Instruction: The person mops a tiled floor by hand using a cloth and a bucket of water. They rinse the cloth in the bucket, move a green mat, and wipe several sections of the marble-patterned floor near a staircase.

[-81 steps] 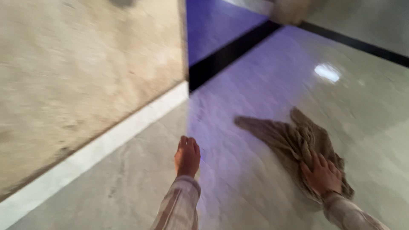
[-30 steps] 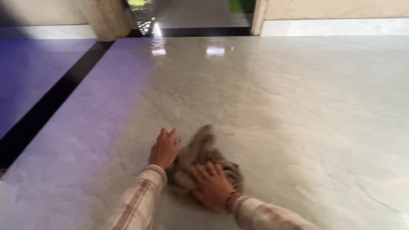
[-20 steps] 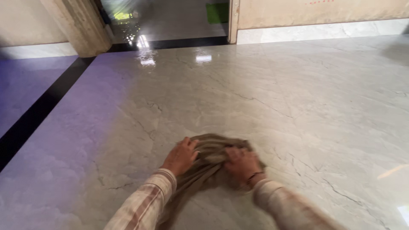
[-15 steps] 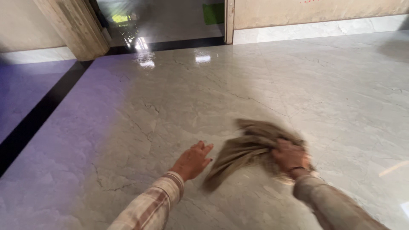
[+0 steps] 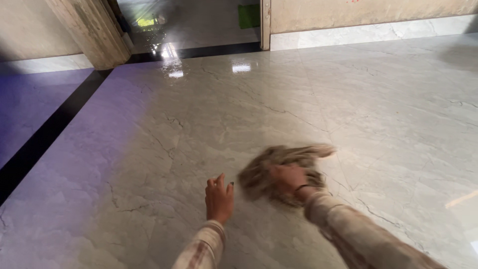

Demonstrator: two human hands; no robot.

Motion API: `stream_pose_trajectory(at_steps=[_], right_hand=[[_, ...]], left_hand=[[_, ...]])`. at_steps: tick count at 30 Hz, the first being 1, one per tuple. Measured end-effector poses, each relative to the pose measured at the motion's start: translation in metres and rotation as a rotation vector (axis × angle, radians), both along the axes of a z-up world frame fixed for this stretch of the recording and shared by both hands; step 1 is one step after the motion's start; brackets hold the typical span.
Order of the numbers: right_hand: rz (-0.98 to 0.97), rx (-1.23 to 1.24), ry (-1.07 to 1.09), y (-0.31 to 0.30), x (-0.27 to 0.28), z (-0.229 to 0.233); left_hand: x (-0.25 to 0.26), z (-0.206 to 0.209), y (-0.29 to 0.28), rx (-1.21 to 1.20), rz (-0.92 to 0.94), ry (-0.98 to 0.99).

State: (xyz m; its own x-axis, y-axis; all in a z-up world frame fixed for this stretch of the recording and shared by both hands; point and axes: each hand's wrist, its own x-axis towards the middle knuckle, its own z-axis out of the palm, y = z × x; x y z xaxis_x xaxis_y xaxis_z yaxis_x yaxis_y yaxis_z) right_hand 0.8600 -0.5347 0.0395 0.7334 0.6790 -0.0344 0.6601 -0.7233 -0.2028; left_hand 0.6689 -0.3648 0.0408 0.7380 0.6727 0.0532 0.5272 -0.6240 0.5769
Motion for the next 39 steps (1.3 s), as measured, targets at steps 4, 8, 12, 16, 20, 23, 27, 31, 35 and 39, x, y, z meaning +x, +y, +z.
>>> stream_pose_trajectory(at_steps=[4, 8, 12, 16, 20, 23, 27, 31, 35, 39], right_hand=[[0.516, -0.161, -0.014, 0.039, -0.076, 0.008], [0.620, -0.264, -0.115, 0.041, -0.100, -0.005], [0.470, -0.261, -0.159, 0.033, -0.057, -0.016], [0.217, -0.357, -0.075, 0.005, 0.021, -0.008], [-0.087, -0.338, 0.001, -0.063, 0.120, -0.006], [-0.378, -0.269, 0.113, -0.122, 0.180, -0.011], [-0.665, -0.253, 0.213, -0.166, 0.242, -0.029], [-0.641, -0.217, 0.155, -0.142, 0.274, -0.049], [-0.402, -0.197, 0.121, -0.069, 0.267, -0.044], [-0.042, -0.220, -0.042, 0.039, 0.207, -0.015]], left_hand=[[0.003, -0.027, -0.034, 0.099, 0.195, -0.055], [0.022, -0.047, -0.053, -0.039, 0.390, 0.064], [0.058, -0.049, -0.059, -0.105, 0.216, -0.123], [0.131, -0.036, -0.071, -0.268, -0.063, -0.189], [0.199, -0.019, -0.093, -0.348, -0.329, 0.145], [0.229, -0.008, -0.105, 0.140, -0.226, 0.301], [0.217, 0.011, -0.075, -0.085, 0.013, 0.691], [0.209, 0.014, -0.067, -0.101, -0.026, 0.741], [0.209, 0.008, -0.068, -0.080, -0.029, 0.736], [0.210, -0.004, -0.065, -0.077, -0.047, 0.806]])
